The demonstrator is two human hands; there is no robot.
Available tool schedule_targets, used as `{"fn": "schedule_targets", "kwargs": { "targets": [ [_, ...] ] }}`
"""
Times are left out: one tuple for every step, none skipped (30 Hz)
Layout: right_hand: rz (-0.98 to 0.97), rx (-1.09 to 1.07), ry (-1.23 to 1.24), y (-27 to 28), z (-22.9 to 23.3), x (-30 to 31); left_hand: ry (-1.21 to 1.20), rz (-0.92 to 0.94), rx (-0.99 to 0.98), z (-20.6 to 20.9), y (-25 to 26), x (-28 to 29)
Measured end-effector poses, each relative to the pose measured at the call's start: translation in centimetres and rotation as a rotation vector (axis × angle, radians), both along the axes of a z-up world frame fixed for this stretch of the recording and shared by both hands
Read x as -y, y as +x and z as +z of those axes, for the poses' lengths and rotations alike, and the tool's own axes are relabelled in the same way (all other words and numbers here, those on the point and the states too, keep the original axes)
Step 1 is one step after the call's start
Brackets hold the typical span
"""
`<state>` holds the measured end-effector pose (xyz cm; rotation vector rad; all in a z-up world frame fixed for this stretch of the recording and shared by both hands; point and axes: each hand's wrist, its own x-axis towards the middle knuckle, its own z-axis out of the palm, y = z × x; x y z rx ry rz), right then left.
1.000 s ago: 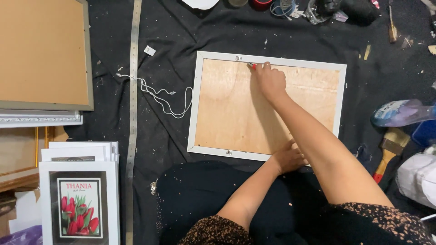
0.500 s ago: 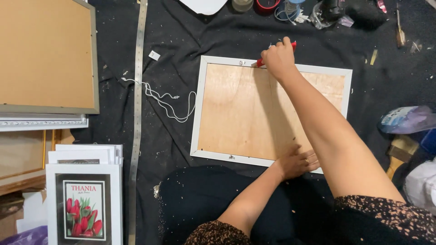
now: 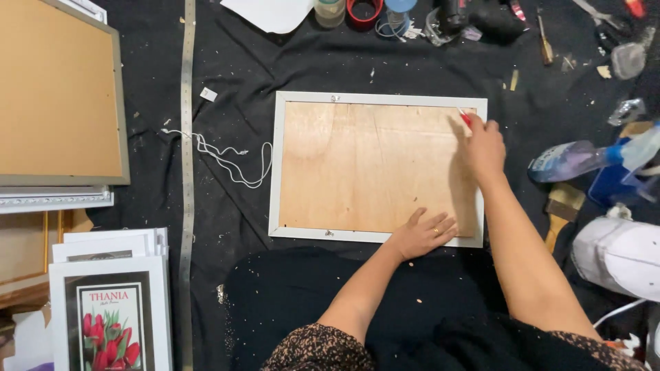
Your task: The person removes a hanging string from the back of a picture frame, then uses a utility knife to pry off the wooden backing board. The frame and backing are handled on a black cloth-covered floor.
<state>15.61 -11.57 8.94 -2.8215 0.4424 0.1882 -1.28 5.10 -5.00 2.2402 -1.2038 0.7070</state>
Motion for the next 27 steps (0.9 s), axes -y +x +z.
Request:
{"fn": "schedule_targets", "kwargs": {
  "targets": [
    [-0.008,0.003,-0.005,-2.4,-2.0,2.6,-0.005,-0.008,0.003,0.0,0.0,0.1],
    [-0.083,-0.035,-0.058,-4.9,-4.0,5.2,0.02,-0.003,0.0,-0.1,-0.1,0.1],
    [-0.159,-0.074,-0.11,-7.4,-6.1,7.8,0.044,0.002,-0.003,-0.2,-0.2,0.1],
    [-0.165,-0.072,-0.111,-8.8,-6.7,8.9,0.042,-0.004,-0.001,-0.3,-0.2,0.2],
    [-0.222,-0.151,-0.046,-10.2,-7.4,10.0,0.055,0.008,0.002,-0.5,-0.2,0.3],
    [-0.275,-0.232,0.02,-11.7,-8.1,11.1,0.068,0.021,0.003,-0.6,-0.3,0.4],
    [-0.279,-0.232,0.019,-11.9,-9.2,12.3,0.066,0.018,0.003,-0.4,0.0,0.7],
    [-0.294,-0.269,0.043,-12.3,-10.4,13.3,0.076,0.013,0.026,-0.1,0.1,0.7],
    [-0.309,-0.306,0.068,-12.7,-11.6,14.3,0.085,0.009,0.049,0.1,0.3,0.7],
    [-0.315,-0.303,0.07,-13.1,-10.4,13.5,0.086,0.002,0.053,0.5,0.5,0.8],
    [-0.315,-0.282,0.157,-13.4,-9.1,12.7,0.048,-0.019,0.121,1.0,0.6,1.0],
    [-0.312,-0.256,0.242,-13.5,-7.7,12.0,0.009,-0.039,0.192,1.5,1.0,1.3],
    [-0.317,-0.248,0.243,-14.3,-7.0,10.3,0.008,-0.045,0.199,2.2,0.8,1.4],
    [-0.429,-0.193,0.457,-15.2,-6.4,8.5,-0.004,-0.074,0.221,2.8,0.5,1.4],
    [-0.539,-0.135,0.67,-16.0,-5.8,6.7,-0.017,-0.103,0.242,3.4,0.3,1.3],
    [-0.542,-0.127,0.676,-16.7,-7.3,6.3,-0.014,-0.11,0.249,3.6,0.1,1.5],
    [-0.612,-0.046,0.813,-17.4,-8.8,5.8,-0.023,-0.11,0.254,3.7,-0.2,1.7],
    [-0.678,0.033,0.95,-18.1,-10.3,5.2,-0.03,-0.106,0.256,3.8,-0.6,1.7],
    [-0.679,0.036,0.955,-17.5,-10.3,5.2,-0.026,-0.11,0.26,3.7,-0.3,1.6],
    [-0.664,0.077,0.961,-17.5,-10.2,5.3,-0.003,-0.085,0.271,3.5,-0.5,1.6],
    [-0.65,0.117,0.966,-17.4,-10.1,5.4,0.021,-0.059,0.283,3.4,-0.7,1.6],
    [-0.65,0.118,0.965,-17.4,-9.7,4.8,0.02,-0.059,0.284,3.9,-0.5,1.0],
    [-0.662,0.112,0.96,-17.3,-9.2,4.2,0.108,-0.045,0.218,4.4,-0.3,0.3],
    [-0.668,0.104,0.953,-17.1,-8.7,3.7,0.194,-0.023,0.154,4.9,0.0,-0.3],
    [-0.66,0.104,0.95,-17.3,-8.7,4.0,0.191,-0.016,0.155,6.1,0.7,-1.4],
    [-0.671,0.109,0.922,-17.3,-8.9,3.8,0.264,0.042,0.076,7.2,1.5,-3.0],
    [-0.682,0.115,0.894,-17.3,-9.1,3.6,0.335,0.101,-0.003,8.4,2.2,-4.6]
  ]
}}
